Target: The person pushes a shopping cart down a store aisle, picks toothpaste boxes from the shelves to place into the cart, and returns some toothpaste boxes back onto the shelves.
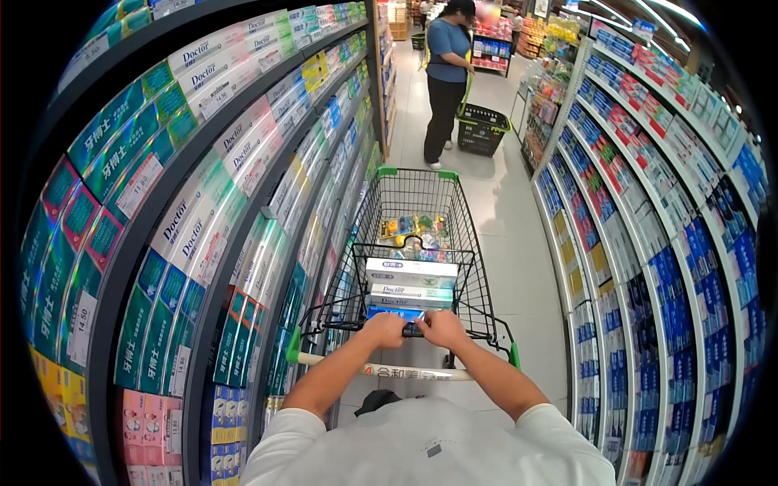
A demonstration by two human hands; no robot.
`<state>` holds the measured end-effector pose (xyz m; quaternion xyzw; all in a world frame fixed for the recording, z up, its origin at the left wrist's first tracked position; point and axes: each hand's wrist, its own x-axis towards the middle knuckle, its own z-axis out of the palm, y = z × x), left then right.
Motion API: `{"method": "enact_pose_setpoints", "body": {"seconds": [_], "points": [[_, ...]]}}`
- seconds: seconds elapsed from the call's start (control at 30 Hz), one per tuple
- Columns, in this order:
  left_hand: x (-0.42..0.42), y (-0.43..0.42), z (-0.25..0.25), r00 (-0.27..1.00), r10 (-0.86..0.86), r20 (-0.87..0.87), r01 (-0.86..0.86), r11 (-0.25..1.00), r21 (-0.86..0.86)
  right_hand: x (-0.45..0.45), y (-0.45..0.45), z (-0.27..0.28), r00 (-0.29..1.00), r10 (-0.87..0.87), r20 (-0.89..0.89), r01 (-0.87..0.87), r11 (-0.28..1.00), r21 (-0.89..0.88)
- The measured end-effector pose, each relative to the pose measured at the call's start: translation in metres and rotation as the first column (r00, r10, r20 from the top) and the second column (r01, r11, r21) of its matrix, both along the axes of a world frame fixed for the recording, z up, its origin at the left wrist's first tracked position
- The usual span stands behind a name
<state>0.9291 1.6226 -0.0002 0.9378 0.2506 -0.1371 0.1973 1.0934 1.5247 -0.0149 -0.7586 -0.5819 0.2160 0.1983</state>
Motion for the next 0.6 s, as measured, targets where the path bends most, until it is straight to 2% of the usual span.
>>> {"method": "enact_pose_setpoints", "body": {"seconds": [0.27, 0.33, 0.47, 0.53, 0.57, 0.6], "points": [[-0.028, -0.044, -0.016, 0.998, 0.034, 0.046, -0.03, 0.996, -0.089, -0.025, -0.046, 0.002, 0.999, 0.016, -0.046, -0.021, 0.993, -0.12], [-0.034, -0.058, -0.021, 0.984, -0.001, 0.18, 0.014, 0.998, -0.068, -0.031, -0.056, 0.005, 0.998, 0.047, -0.047, -0.053, 0.989, -0.141], [-0.032, -0.087, -0.026, 0.98, -0.047, 0.192, 0.069, 0.992, -0.109, -0.041, -0.081, -0.002, 0.996, 0.045, -0.078, -0.057, 0.985, -0.162], [-0.026, -0.098, -0.018, 0.989, -0.128, 0.079, 0.141, 0.968, -0.206, -0.045, -0.091, -0.002, 0.997, 0.055, -0.049, -0.063, 0.982, -0.176], [-0.025, -0.104, -0.015, 0.99, -0.111, 0.084, 0.126, 0.969, -0.213, -0.047, -0.095, -0.001, 0.996, 0.043, -0.08, -0.059, 0.977, -0.205], [-0.024, -0.109, -0.014, 0.992, -0.129, 0.003, 0.126, 0.962, -0.242, -0.046, -0.1, -0.008, 0.995, 0.06, -0.075, -0.075, 0.975, -0.212]]}}
